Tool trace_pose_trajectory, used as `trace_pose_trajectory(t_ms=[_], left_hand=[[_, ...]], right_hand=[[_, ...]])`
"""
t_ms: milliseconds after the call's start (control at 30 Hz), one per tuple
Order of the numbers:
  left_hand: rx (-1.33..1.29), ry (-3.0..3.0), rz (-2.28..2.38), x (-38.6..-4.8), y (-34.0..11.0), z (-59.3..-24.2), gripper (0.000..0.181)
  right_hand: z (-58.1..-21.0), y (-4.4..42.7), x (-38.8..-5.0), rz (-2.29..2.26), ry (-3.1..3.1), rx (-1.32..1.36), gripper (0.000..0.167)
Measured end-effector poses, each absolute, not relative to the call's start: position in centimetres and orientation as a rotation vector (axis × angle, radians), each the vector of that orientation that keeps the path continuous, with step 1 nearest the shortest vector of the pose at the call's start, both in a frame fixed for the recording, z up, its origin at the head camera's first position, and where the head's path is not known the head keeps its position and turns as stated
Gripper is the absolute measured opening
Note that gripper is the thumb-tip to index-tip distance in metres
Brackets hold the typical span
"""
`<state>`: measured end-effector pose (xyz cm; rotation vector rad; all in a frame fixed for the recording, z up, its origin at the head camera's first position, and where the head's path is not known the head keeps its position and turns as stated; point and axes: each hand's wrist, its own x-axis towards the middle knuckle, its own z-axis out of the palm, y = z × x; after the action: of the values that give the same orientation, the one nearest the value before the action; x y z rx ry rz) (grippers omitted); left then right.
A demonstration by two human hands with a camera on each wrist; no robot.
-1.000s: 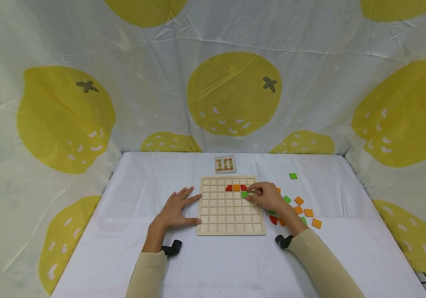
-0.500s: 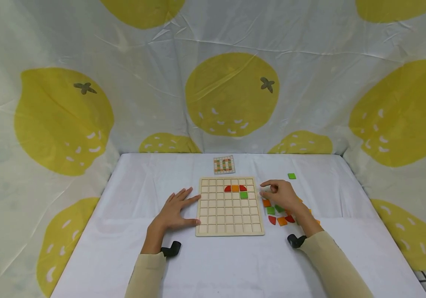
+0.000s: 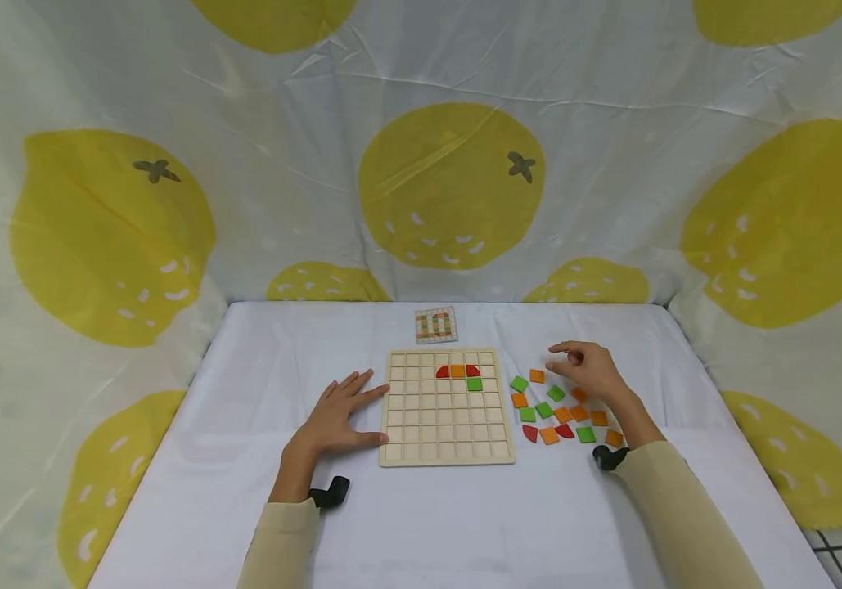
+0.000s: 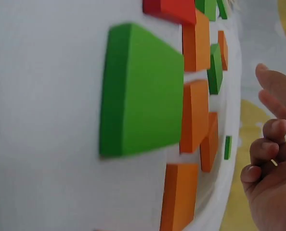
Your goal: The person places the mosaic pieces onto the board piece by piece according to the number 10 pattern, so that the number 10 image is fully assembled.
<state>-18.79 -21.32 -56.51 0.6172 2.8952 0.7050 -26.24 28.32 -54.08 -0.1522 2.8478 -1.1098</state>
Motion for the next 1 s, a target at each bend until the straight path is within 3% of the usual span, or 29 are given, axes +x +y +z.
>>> trace_pose_trajectory(t_ms=[300,1000], left_hand=[[0.643,2.889,0.742,-18.8,-21.3,-56.4,0.088],[0.616,2.885,0.727,-18.8,-21.4,-56.2,0.089]], right_hand=[[-54.9,30.6,-27.4,-1.125,2.846,-0.095,0.05],[-56.0,32.8,-29.9,-1.024,2.824,0.008,0.048]])
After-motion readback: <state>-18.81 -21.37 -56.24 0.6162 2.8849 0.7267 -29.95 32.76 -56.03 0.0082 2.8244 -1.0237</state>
